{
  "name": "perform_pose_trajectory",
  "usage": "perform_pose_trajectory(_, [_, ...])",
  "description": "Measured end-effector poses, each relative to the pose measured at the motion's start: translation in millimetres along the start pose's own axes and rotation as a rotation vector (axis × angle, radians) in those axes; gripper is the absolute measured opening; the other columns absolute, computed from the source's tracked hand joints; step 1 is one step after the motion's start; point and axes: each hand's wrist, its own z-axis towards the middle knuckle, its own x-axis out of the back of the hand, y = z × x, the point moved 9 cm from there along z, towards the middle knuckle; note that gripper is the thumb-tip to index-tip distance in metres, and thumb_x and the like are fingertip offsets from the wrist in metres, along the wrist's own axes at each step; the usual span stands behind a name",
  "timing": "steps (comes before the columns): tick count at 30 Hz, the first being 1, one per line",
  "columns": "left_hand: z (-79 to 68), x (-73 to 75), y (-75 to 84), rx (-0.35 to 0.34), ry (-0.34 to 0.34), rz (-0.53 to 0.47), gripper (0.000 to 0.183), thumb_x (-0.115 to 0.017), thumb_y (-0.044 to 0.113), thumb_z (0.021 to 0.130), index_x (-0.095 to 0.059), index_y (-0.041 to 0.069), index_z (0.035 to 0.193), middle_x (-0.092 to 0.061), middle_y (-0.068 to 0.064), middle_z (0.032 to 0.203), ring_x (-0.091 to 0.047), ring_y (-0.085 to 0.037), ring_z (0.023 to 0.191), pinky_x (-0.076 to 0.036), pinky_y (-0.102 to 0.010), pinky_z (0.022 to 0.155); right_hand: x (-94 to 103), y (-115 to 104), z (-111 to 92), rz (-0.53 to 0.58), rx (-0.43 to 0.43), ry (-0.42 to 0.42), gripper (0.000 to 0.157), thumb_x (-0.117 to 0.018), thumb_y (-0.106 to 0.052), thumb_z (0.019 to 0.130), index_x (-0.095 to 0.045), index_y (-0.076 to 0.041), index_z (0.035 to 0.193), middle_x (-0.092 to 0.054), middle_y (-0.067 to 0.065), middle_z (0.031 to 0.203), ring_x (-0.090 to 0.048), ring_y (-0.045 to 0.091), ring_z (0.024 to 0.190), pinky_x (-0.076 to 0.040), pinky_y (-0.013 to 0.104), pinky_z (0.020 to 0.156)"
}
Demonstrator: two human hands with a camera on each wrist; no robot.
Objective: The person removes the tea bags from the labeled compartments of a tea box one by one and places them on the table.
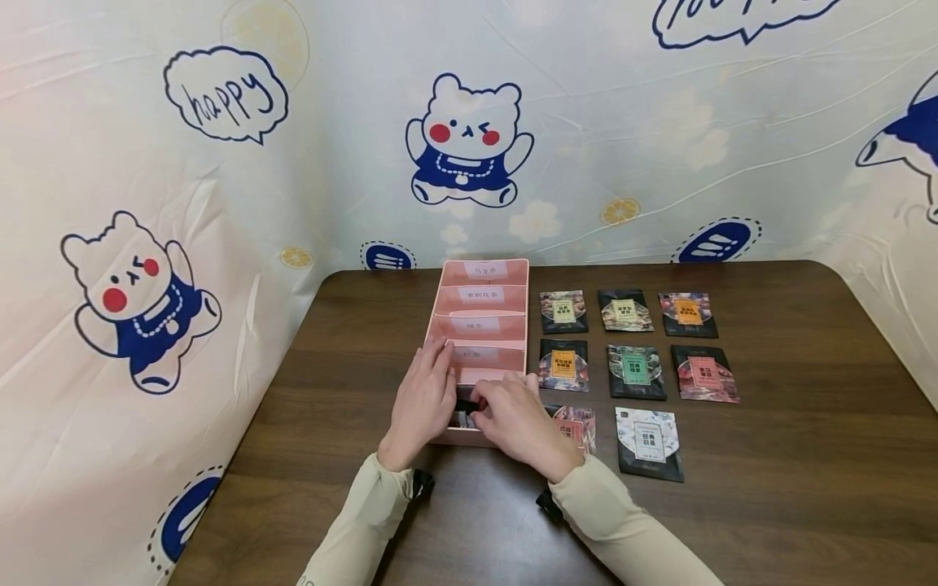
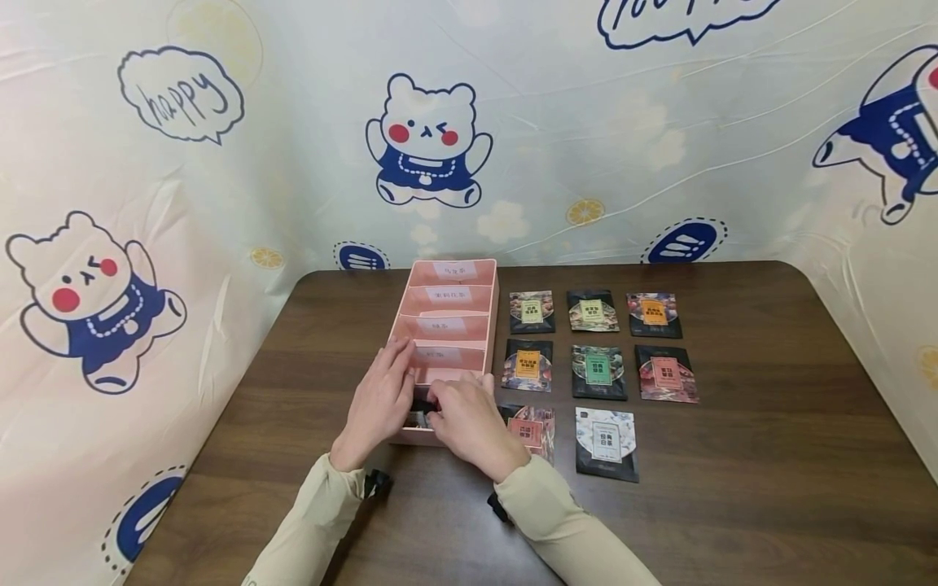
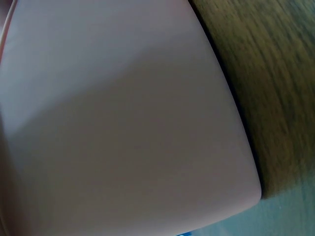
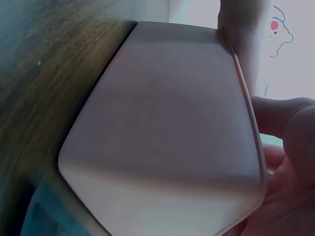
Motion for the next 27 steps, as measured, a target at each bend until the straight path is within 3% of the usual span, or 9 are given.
perform_pose_trajectory(7, [0.3,1.0,1.0,-0.013,0.019,0.006,0.039,-0.050,0.010,0.094,-0.056,-0.005,0.130,-0.055,-0.023,0.136,-0.045,-0.037,0.134,-0.033,-0.047,0.115,-4.8,-5.1,3.1,-0.017,0.013,-0.013,0.013,-0.073,-0.016,0.081,-0.069,-0.015,0.094,-0.062,-0.008,0.071,-0.046,0.011,0.068,-0.030,0.036,0.079])
perform_pose_trajectory(15, [0.5,1.0,1.5,-0.006,0.020,0.004,0.040,-0.055,0.008,0.092,-0.057,-0.005,0.129,-0.055,-0.022,0.135,-0.046,-0.037,0.134,-0.032,-0.047,0.115,-5.2,-6.8,2.6,-0.060,0.029,-0.013,0.012,-0.071,-0.015,0.083,-0.071,-0.015,0.095,-0.072,-0.005,0.086,-0.050,0.014,0.071,-0.030,0.036,0.077])
perform_pose_trajectory(27, [0.9,0.7,1.4,-0.008,0.021,0.005,0.039,-0.057,0.008,0.092,-0.057,-0.006,0.128,-0.055,-0.023,0.135,-0.046,-0.037,0.134,-0.033,-0.048,0.114,-6.0,-6.2,2.4,-0.103,0.033,-0.010,0.010,-0.070,-0.013,0.083,-0.071,-0.015,0.093,-0.073,-0.005,0.085,-0.050,0.014,0.071,-0.029,0.034,0.074])
